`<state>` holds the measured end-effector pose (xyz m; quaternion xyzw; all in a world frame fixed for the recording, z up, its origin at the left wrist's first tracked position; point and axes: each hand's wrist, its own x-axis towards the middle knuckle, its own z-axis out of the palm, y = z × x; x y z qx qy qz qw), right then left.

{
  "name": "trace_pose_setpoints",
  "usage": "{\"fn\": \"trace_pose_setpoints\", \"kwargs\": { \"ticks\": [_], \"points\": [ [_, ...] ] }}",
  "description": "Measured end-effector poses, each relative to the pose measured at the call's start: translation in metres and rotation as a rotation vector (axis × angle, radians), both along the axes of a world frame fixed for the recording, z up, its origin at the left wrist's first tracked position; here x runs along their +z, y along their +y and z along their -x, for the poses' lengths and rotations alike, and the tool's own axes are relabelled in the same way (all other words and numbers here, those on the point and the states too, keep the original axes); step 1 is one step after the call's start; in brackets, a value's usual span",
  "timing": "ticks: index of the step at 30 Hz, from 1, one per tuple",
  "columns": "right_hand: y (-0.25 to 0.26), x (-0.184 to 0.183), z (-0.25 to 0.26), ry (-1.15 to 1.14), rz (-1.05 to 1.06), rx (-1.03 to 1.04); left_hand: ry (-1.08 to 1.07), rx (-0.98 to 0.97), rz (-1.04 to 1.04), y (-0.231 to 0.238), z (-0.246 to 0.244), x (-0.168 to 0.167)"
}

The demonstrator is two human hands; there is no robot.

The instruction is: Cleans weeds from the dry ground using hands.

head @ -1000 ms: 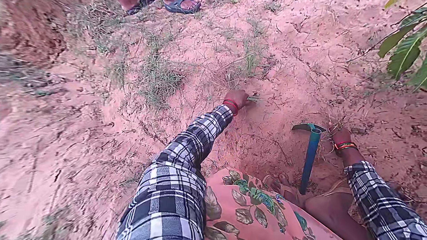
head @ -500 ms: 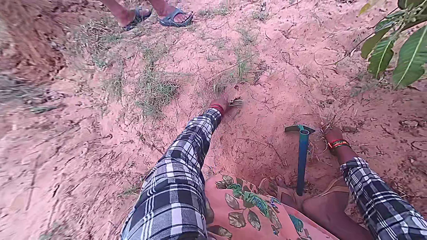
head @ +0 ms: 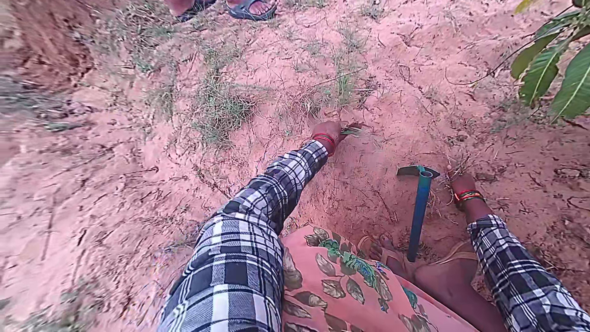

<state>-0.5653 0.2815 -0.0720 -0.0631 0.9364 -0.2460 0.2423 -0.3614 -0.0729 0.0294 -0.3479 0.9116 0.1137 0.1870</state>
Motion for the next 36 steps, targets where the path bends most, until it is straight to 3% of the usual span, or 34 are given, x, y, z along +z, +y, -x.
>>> {"fn": "trace_pose_setpoints", "kwargs": {
  "ticks": [4, 13, 16, 19, 21, 26, 28, 31, 34, 36],
  "points": [
    [-0.001, 0.004, -0.001, 0.006, -0.017, 0.006, -0.104, 0.229, -0.036, -0.021, 0.003, -0.015],
    [0.002, -0.004, 0.000, 0.037, 0.071, 0.010, -0.299, 0.019, -0.189, 0.003, 0.000, -0.003],
    [0.000, 0.001, 0.003, 0.052, 0.080, -0.016, -0.179, 0.060, -0.241, -0.005, -0.009, -0.024],
    [-0.019, 0.040, 0.007, 0.171, 0.133, -0.025, 0.008, 0.290, -0.249, -0.007, -0.008, -0.047],
    [-0.042, 0.072, 0.004, 0.264, 0.176, 0.079, 0.032, 0.330, -0.242, -0.005, -0.010, -0.051],
    [-0.128, 0.150, -0.034, 0.217, 0.068, 0.628, 0.016, 0.096, -0.200, -0.005, -0.031, -0.062],
    [-0.160, 0.156, -0.050, 0.212, -0.042, 0.805, 0.012, 0.022, -0.279, 0.017, -0.047, -0.048],
    [-0.193, 0.158, -0.086, 0.163, -0.251, 0.912, -0.070, -0.244, -0.386, 0.059, -0.075, -0.039],
    [-0.220, 0.150, -0.118, 0.141, -0.452, 1.025, 0.017, -0.192, -0.352, 0.058, -0.110, -0.041],
    [-0.226, 0.140, -0.132, 0.122, -0.560, 1.100, 0.119, -0.047, -0.252, 0.037, -0.129, -0.038]
  ]
}}
